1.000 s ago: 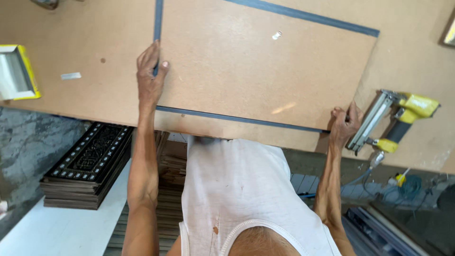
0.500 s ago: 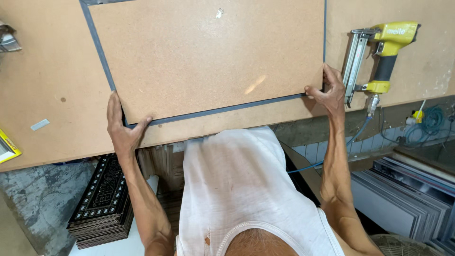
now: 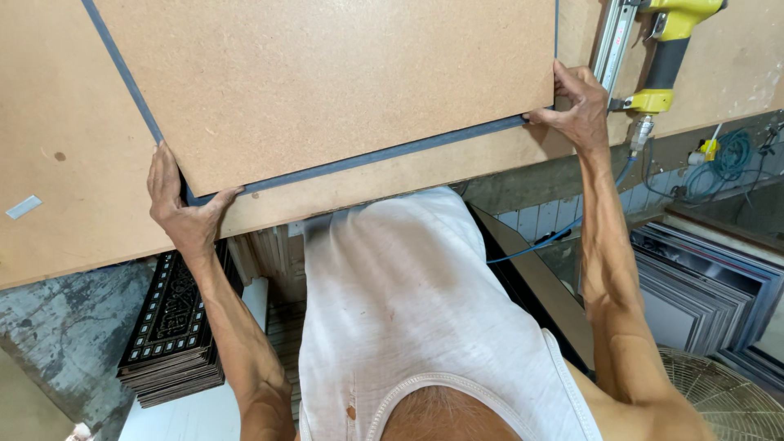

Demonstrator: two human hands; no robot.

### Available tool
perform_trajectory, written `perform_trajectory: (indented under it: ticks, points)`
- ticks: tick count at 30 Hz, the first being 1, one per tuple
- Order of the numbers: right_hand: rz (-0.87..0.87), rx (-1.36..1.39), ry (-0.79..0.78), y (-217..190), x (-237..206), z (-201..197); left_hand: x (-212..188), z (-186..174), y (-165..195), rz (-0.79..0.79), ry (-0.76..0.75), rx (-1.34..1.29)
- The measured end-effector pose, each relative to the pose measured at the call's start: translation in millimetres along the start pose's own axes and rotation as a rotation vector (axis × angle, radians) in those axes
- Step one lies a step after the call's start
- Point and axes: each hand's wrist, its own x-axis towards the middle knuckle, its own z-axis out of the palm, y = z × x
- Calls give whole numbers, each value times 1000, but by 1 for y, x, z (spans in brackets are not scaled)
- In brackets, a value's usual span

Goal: The person wipes the glass of a picture frame with a cloth, places a backing board on top, and uses a pneumatic nail gun to secure the board to the frame. The person repeats this process for multiple frames.

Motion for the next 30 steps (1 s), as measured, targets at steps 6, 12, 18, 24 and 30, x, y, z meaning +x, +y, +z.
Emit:
perform_trajectory:
  ticks: [6, 12, 18, 24, 30]
  points:
    - [-76, -68, 26, 1, -4, 3, 0, 0, -6, -26, 24, -31]
    - [-42, -69, 0, -10, -3, 0, 0, 3, -15, 44, 16, -31]
    - [131, 61, -165, -51, 20, -28, 19, -18, 0, 44, -33, 2]
    - [301, 6, -186, -78, 147, -33, 137, -11, 13, 169, -46, 123]
    - [277, -101, -226, -81, 263, -34, 261, 30, 29, 293, -96, -40]
